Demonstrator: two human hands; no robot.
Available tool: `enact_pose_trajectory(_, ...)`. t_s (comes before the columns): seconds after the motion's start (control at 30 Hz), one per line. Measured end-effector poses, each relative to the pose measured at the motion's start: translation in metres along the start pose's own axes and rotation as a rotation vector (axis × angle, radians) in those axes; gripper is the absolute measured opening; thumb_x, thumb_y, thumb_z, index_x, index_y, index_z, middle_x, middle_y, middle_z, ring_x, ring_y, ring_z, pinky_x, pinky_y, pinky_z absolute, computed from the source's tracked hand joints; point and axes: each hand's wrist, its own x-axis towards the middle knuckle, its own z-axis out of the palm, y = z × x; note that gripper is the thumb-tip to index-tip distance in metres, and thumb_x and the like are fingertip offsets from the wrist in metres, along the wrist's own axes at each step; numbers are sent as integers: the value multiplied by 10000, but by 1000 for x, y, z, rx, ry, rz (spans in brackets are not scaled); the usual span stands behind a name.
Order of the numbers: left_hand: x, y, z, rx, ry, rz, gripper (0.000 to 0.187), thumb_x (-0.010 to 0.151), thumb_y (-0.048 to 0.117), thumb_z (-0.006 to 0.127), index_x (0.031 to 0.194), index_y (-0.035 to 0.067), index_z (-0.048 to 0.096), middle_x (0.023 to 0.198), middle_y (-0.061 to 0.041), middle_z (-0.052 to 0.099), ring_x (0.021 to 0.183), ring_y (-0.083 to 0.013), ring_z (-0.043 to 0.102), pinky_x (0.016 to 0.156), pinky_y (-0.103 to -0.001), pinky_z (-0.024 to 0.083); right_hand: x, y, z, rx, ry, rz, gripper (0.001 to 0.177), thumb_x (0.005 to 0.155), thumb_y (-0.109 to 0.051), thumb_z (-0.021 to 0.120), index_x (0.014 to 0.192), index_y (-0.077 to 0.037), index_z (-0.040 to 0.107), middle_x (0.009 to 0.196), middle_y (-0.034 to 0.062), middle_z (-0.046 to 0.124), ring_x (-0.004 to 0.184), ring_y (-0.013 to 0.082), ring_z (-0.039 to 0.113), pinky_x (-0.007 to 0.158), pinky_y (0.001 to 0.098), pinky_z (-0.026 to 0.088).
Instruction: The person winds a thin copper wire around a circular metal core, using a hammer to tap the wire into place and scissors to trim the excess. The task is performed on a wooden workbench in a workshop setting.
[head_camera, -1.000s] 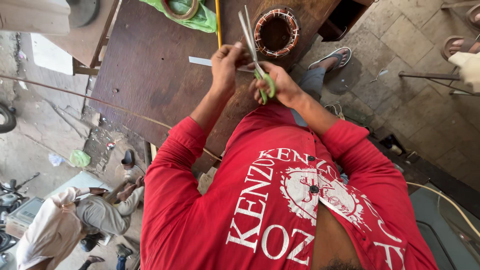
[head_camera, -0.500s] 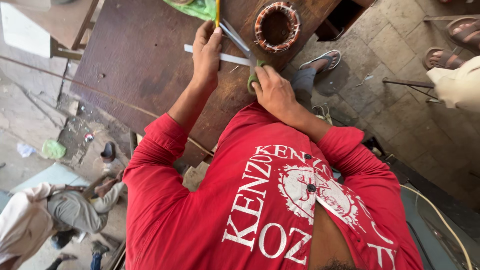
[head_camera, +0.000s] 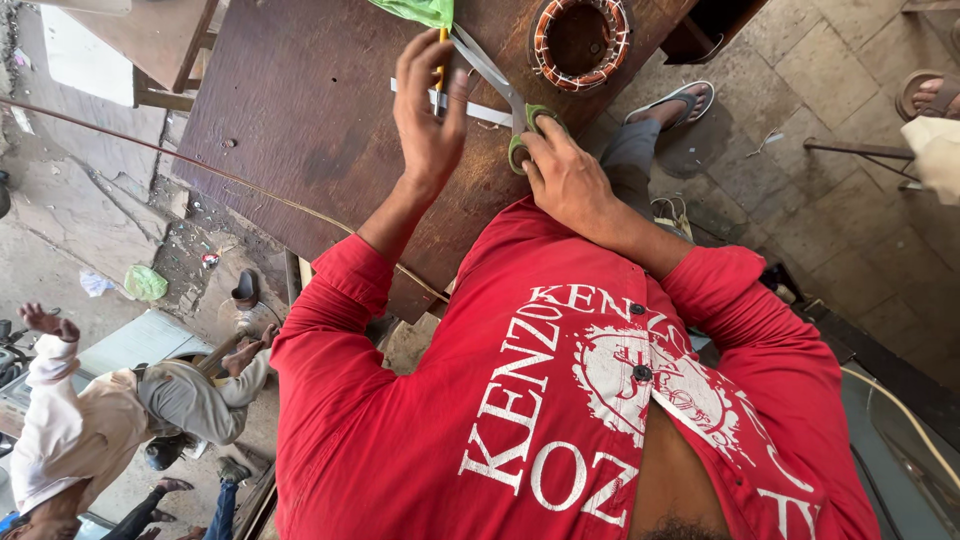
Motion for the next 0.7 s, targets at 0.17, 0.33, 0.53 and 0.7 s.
enact_pose_trajectory(0.17,-6,11,-1,52,-74,117,275,1050,83,698,1311,43,623,1466,-146,530,1351,-334,599,1117,-420,545,2,0,-1,144,-88,37,345,972,-110,676,1293,-7,606,1457,320,478,1251,478,586,1053,477,516)
enact_pose_trajectory(0.33,-10,18,7,27,-150,144,300,1019,30,701,1309,43,624,1476,-162,521,1278,-289,631,1095,-404,542,1,-2,0,163,-121,34,356,954,-106,665,1288,0,601,1482,343,437,1270,508,551,1059,475,494)
enact_pose_trajectory(0.53,-6,27,34,46,-174,298,589,973,76,796,1474,49,485,1542,-142,486,1413,-331,534,1195,-427,461,16,-2,-46,60,-41,-175,265,920,19,594,1179,57,632,1198,282,652,1135,444,656,1025,484,540)
enact_pose_trajectory(0.7,7,33,77,60,-140,305,1312,750,472,972,1592,-42,107,1623,-309,227,1521,-466,278,1269,-510,285,63,76,-136,-262,491,-122,197,1028,-26,636,1211,44,652,1187,236,678,1089,423,648,960,481,525)
